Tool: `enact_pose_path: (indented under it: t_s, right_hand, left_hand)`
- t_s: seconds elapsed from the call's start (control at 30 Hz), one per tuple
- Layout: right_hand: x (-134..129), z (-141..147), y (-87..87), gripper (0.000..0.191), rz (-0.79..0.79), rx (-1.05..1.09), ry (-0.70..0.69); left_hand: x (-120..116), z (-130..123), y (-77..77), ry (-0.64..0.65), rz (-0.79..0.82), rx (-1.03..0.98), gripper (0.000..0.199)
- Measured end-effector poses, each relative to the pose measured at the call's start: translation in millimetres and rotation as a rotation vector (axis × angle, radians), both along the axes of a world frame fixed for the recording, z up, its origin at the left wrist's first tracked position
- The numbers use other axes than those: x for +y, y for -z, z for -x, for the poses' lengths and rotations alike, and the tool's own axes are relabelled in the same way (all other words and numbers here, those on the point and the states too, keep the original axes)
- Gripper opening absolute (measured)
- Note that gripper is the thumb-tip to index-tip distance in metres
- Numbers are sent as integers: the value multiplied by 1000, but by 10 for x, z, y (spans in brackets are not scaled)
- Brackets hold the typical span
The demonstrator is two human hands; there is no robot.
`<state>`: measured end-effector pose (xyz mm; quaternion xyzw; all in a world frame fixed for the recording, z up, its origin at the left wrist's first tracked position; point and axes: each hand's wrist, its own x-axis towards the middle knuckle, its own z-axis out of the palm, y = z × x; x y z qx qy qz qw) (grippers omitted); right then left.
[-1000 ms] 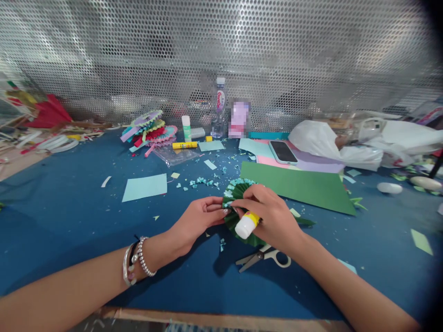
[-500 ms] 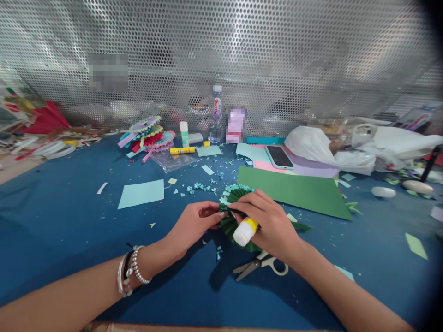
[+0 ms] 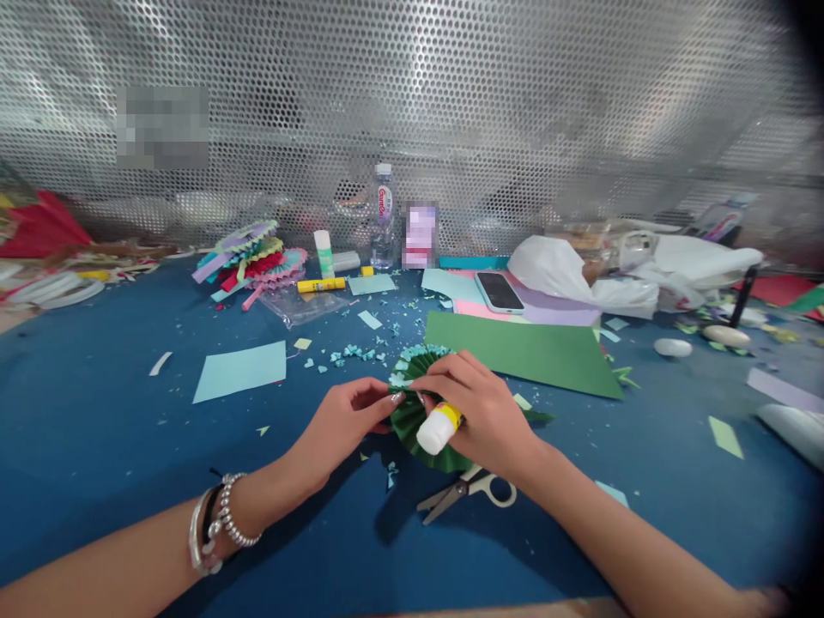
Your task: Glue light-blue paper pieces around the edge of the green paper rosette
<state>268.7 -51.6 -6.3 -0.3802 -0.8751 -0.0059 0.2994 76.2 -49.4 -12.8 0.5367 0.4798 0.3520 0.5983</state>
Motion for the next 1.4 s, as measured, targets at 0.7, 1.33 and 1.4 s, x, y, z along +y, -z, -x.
enact_pose_path:
  t_s: [0.7,1.33,1.4]
  right_hand:
    - [8,5,21,21,0,-40,81]
    - [-9,28,48,24,-8,-42,57]
    - [-9,27,45,24,-10,-31,55]
  left_hand:
    - [-12,-16,2,-38,-24,69,29]
    - [33,-7,2,-45,1,84,25]
    - [37,-2,-16,-54,-3,104,26]
